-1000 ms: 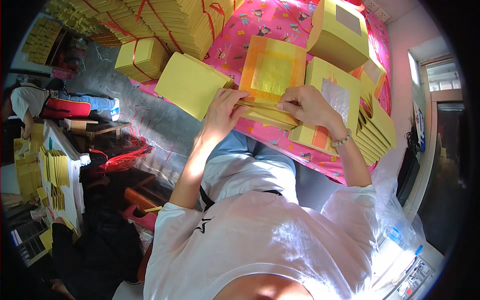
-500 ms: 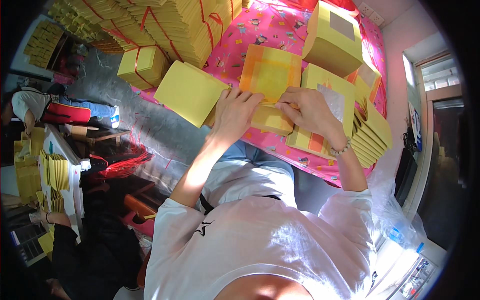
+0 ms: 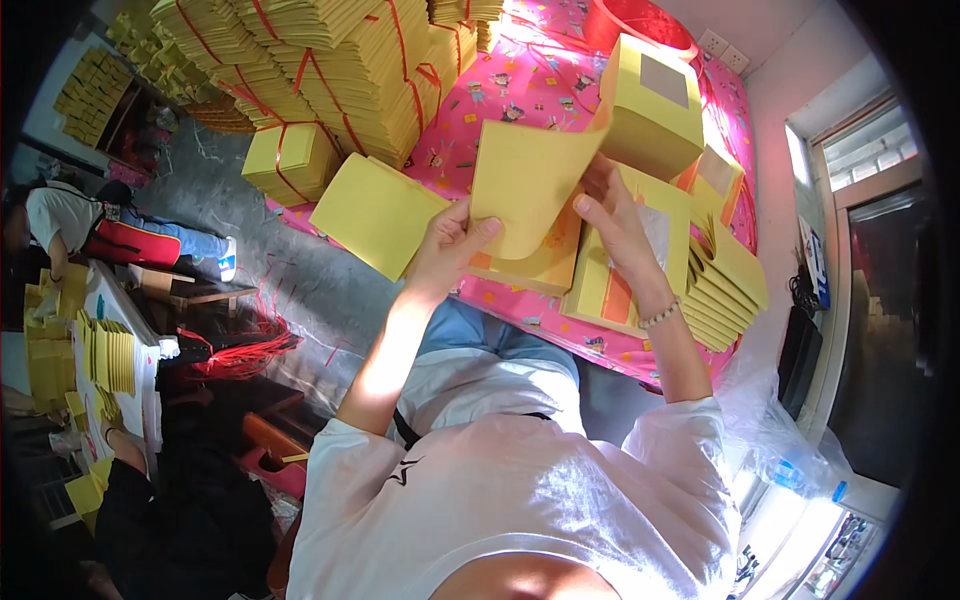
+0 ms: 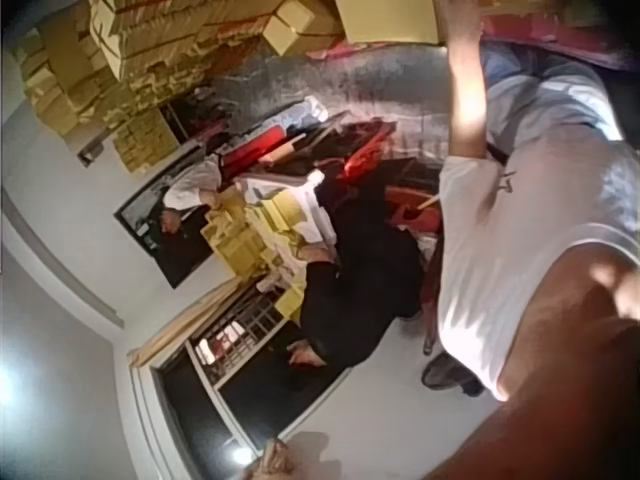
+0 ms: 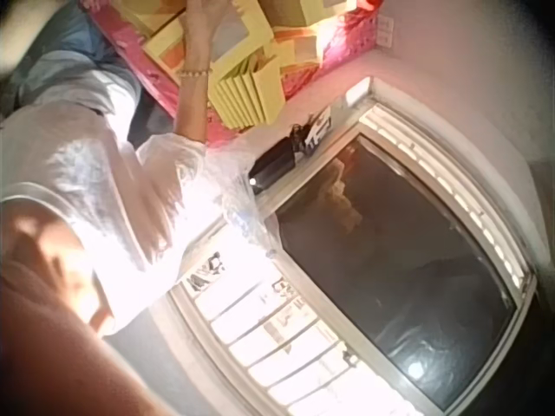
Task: The person folds yellow paper sheets into small rectangular packets by hand. They repeatedly pick up a sheet, fold it in half, and place the finished packet onto a growing stack on the table.
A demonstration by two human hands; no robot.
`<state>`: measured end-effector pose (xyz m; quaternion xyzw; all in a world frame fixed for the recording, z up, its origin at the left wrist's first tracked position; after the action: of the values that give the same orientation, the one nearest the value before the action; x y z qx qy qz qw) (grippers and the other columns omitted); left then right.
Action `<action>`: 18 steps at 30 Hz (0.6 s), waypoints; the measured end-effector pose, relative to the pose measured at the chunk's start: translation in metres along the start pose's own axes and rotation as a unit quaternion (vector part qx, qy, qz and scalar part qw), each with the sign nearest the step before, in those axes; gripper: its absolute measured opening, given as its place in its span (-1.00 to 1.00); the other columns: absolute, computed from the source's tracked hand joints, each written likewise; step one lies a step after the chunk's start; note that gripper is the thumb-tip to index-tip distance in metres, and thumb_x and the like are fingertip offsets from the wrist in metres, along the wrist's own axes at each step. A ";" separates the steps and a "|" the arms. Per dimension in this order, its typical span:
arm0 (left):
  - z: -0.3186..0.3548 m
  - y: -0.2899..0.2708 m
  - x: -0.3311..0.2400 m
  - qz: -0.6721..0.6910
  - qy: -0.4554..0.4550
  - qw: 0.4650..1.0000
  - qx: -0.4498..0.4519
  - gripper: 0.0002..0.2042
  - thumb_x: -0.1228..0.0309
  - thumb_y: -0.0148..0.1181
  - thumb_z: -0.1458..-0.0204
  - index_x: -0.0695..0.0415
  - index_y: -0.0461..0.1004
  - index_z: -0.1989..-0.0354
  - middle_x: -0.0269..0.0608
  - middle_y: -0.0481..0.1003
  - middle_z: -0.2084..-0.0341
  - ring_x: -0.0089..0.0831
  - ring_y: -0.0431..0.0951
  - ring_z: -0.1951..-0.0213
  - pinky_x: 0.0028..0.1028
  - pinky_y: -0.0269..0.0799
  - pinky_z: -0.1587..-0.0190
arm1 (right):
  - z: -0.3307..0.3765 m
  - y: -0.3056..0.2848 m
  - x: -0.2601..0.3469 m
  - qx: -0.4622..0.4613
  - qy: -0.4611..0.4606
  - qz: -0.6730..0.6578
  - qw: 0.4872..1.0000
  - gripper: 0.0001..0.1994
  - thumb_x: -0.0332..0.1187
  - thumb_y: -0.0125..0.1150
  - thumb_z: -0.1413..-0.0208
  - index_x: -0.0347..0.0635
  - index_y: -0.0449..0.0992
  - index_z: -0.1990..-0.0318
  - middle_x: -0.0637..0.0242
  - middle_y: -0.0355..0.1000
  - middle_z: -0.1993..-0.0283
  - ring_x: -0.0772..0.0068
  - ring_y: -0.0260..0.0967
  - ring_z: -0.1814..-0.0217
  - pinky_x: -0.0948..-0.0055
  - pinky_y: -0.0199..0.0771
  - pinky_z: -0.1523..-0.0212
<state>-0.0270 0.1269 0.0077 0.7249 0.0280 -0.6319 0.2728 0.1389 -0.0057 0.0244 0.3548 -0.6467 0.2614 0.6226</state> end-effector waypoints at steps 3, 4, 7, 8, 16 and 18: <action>0.000 0.000 0.010 0.044 -0.004 0.999 0.006 -0.67 0.41 0.12 -0.17 0.19 0.39 -0.10 -0.30 0.50 0.05 -0.57 0.45 0.02 -0.51 0.32 -0.08 | -0.001 0.020 0.004 0.096 -0.001 -0.021 0.995 -0.09 -0.30 0.45 0.12 -0.28 -0.05 -0.33 0.13 0.07 -0.33 0.16 0.02 -0.40 0.25 -0.07 -0.41; 0.000 0.003 0.010 0.061 -0.002 0.998 0.004 -0.67 0.41 0.12 -0.17 0.19 0.39 -0.11 -0.29 0.49 0.04 -0.57 0.45 0.01 -0.51 0.32 -0.08 | -0.001 0.025 0.003 0.107 0.005 -0.016 0.994 -0.10 -0.32 0.45 0.12 -0.27 -0.03 -0.32 0.14 0.09 -0.31 0.19 0.04 -0.39 0.26 -0.05 -0.40; 0.000 0.006 0.004 0.027 -0.006 1.000 -0.006 -0.71 0.43 0.10 -0.18 0.20 0.40 -0.06 -0.28 0.50 0.07 -0.57 0.44 0.01 -0.50 0.31 -0.08 | 0.001 0.038 0.003 0.122 0.018 0.001 0.992 -0.15 -0.37 0.45 0.13 -0.27 0.03 -0.30 0.17 0.18 -0.26 0.27 0.12 -0.34 0.30 0.05 -0.35; -0.001 0.004 0.006 -0.001 0.008 1.000 -0.022 -0.70 0.44 0.13 -0.15 0.21 0.39 -0.05 -0.27 0.49 0.07 -0.55 0.45 0.02 -0.49 0.32 -0.07 | 0.002 0.042 0.003 0.115 0.020 0.008 0.993 -0.17 -0.39 0.45 0.13 -0.27 0.06 -0.29 0.18 0.22 -0.23 0.30 0.16 -0.31 0.32 0.09 -0.33; 0.017 0.016 -0.042 -0.425 0.223 0.842 -0.247 -0.39 0.56 0.27 0.07 0.28 0.16 -0.19 -0.10 0.38 -0.01 -0.42 0.36 -0.12 -0.36 0.23 -0.18 | 0.007 0.042 0.012 0.081 0.021 0.070 0.994 -0.27 -0.40 0.44 0.12 -0.32 0.18 -0.21 0.19 0.36 -0.10 0.43 0.31 -0.15 0.40 0.33 -0.16; 0.003 0.012 -0.032 -0.274 0.206 0.925 -0.160 -0.38 0.54 0.27 0.06 0.25 0.12 -0.20 -0.06 0.36 -0.01 -0.40 0.38 -0.07 -0.39 0.26 -0.12 | 0.008 0.043 0.019 0.081 0.023 0.077 0.993 -0.28 -0.39 0.44 0.12 -0.34 0.18 -0.21 0.19 0.36 -0.09 0.43 0.32 -0.14 0.40 0.35 -0.14</action>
<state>-0.0316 0.1254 0.0415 0.7498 0.3826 -0.5054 0.1896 0.1011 0.0117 0.0472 0.3474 -0.6343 0.3681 0.5844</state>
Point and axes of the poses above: each hand's wrist, its own z-axis away from the middle knuckle, its own y-axis out of the palm, x = y × z, the point moved 5 cm from there along -z, towards the middle knuckle
